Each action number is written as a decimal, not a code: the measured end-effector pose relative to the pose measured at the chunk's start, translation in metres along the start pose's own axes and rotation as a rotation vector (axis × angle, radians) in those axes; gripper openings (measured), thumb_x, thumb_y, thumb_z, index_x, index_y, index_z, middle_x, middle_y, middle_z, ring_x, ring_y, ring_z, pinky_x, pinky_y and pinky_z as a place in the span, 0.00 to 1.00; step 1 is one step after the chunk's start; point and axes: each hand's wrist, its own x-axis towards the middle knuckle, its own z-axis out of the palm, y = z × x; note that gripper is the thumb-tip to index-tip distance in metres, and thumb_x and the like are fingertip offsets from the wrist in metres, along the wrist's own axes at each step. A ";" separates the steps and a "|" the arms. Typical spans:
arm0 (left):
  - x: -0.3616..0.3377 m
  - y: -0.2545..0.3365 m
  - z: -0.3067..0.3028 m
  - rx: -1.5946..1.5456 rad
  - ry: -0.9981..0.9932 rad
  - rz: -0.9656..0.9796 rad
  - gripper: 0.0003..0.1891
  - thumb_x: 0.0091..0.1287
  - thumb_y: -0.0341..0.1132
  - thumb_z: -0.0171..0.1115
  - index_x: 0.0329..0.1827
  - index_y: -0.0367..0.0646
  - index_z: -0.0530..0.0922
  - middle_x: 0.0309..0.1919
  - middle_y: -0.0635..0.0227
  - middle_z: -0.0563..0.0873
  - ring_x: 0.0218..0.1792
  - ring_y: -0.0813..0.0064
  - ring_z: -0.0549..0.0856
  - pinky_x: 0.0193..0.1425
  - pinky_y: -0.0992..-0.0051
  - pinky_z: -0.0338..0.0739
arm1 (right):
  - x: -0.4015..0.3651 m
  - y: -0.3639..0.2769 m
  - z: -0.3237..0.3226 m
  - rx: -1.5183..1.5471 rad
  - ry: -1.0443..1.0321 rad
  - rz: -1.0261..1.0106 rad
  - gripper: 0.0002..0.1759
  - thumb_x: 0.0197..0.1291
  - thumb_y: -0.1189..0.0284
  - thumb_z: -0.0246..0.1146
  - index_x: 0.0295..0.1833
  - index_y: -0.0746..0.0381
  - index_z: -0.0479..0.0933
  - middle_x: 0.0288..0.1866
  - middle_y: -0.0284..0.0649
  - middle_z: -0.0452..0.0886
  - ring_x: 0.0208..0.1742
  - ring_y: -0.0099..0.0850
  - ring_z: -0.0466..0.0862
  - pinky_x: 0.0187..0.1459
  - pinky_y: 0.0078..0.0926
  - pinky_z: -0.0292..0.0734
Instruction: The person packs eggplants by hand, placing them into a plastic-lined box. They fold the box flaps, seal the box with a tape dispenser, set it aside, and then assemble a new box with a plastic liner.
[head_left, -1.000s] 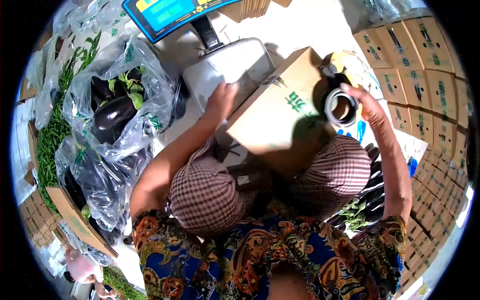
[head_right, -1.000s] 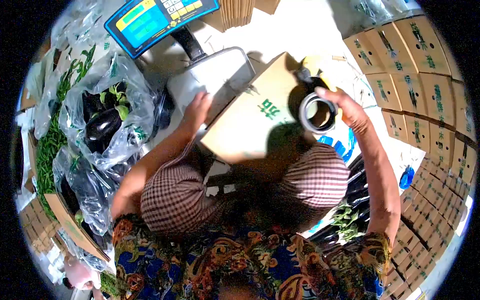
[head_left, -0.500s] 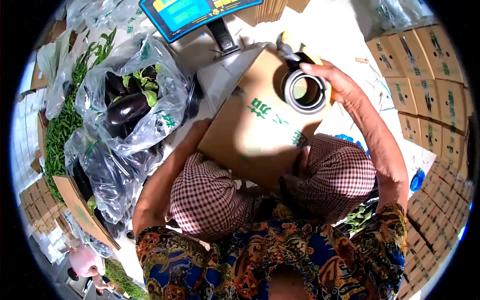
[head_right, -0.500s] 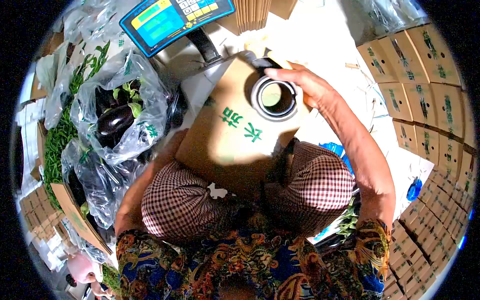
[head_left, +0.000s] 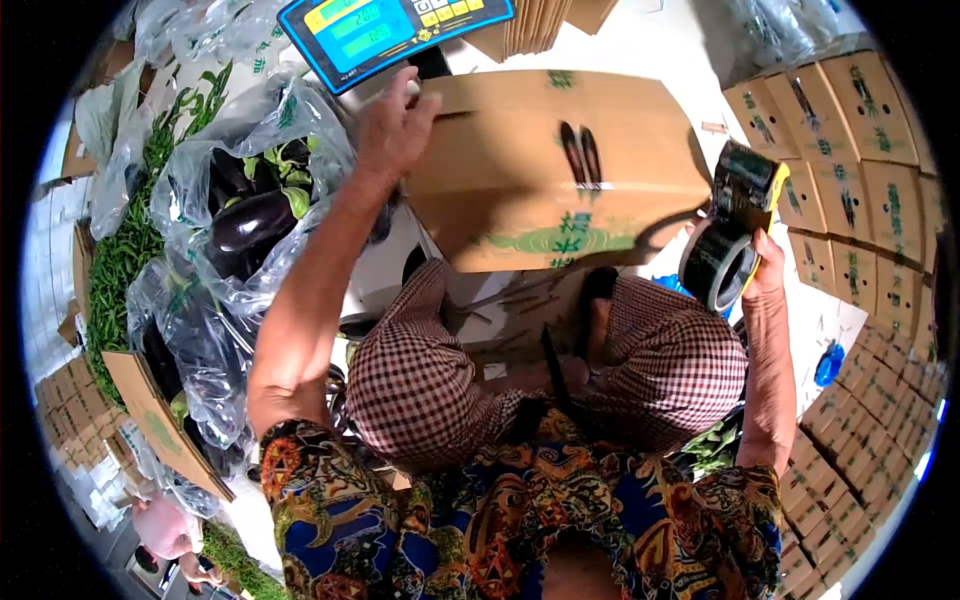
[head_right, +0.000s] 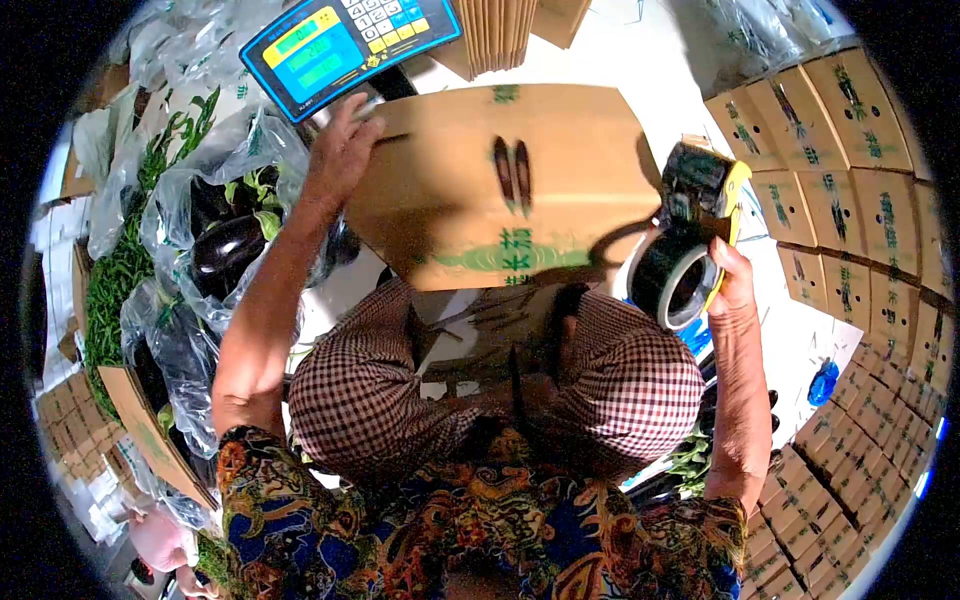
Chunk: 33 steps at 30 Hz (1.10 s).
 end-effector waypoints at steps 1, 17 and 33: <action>-0.010 0.011 0.009 -0.023 0.025 0.022 0.26 0.65 0.47 0.57 0.60 0.36 0.73 0.47 0.44 0.82 0.49 0.50 0.82 0.54 0.61 0.75 | -0.009 0.004 -0.011 0.003 0.045 -0.008 0.45 0.49 0.58 0.72 0.69 0.64 0.61 0.60 0.52 0.75 0.59 0.48 0.78 0.62 0.45 0.74; -0.051 0.004 0.034 -0.344 -0.191 -0.014 0.30 0.74 0.47 0.47 0.72 0.38 0.58 0.62 0.45 0.73 0.64 0.56 0.72 0.67 0.67 0.65 | -0.015 -0.023 0.100 -0.561 0.049 0.154 0.33 0.52 0.60 0.72 0.58 0.68 0.71 0.45 0.39 0.80 0.49 0.29 0.80 0.51 0.28 0.79; -0.061 0.117 -0.026 -1.022 -0.557 -0.204 0.22 0.75 0.48 0.48 0.55 0.37 0.76 0.46 0.68 0.81 0.41 0.80 0.79 0.44 0.78 0.76 | 0.003 -0.008 0.240 -1.263 -0.120 -0.382 0.37 0.46 0.57 0.77 0.54 0.63 0.67 0.42 0.44 0.82 0.45 0.32 0.83 0.50 0.30 0.77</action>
